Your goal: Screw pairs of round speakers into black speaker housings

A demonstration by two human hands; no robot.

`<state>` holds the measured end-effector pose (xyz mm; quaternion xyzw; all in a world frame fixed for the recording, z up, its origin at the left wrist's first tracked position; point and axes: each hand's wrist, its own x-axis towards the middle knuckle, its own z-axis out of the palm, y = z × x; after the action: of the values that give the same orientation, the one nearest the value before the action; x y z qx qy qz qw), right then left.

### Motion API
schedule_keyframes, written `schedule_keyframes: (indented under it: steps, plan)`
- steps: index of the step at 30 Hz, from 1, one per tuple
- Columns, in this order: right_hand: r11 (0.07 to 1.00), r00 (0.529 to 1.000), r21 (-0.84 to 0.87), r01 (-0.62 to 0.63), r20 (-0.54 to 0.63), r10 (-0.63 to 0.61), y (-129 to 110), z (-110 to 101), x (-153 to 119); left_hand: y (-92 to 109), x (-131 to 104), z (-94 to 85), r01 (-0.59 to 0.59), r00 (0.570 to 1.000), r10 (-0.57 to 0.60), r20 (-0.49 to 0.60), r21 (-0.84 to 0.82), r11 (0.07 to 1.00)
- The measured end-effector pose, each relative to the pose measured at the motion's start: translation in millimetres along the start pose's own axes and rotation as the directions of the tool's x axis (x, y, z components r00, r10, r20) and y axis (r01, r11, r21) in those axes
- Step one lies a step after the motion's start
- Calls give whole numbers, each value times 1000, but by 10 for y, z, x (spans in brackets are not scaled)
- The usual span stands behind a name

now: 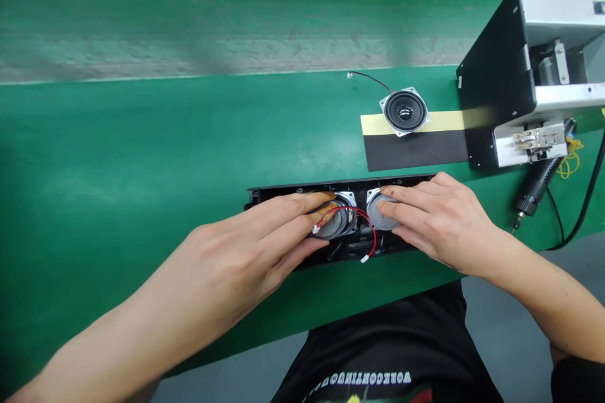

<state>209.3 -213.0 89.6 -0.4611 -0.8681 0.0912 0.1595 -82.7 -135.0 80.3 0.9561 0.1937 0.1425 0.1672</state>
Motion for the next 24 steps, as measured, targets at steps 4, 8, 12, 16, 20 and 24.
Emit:
schedule_keyframes:
  steps: [4,8,12,16,20,24]
  plan:
    - [999,1000,-45,3,6,-3,-32,-3,-5,-17,2,21,-7,1000,7,6,4,1000]
    - [993,999,-120,9,40,-4,-83,6,11,-16,-69,15,28,999,-28,42,1,1000]
    - [987,996,-161,19,86,-6,-151,-39,5,48,-234,-167,149,988,-148,-37,45,988]
    - [995,968,-20,-96,-236,89,-220,-259,-264,124,-223,-310,270,949,-264,-174,15,963]
    - [560,342,201,-804,-614,712,-60,-458,-828,179,61,-104,2,1000,-2,-11,15,1000]
    - [74,-5,209,-975,-354,935,456,-341,-1233,170,269,206,-39,998,35,57,65,997]
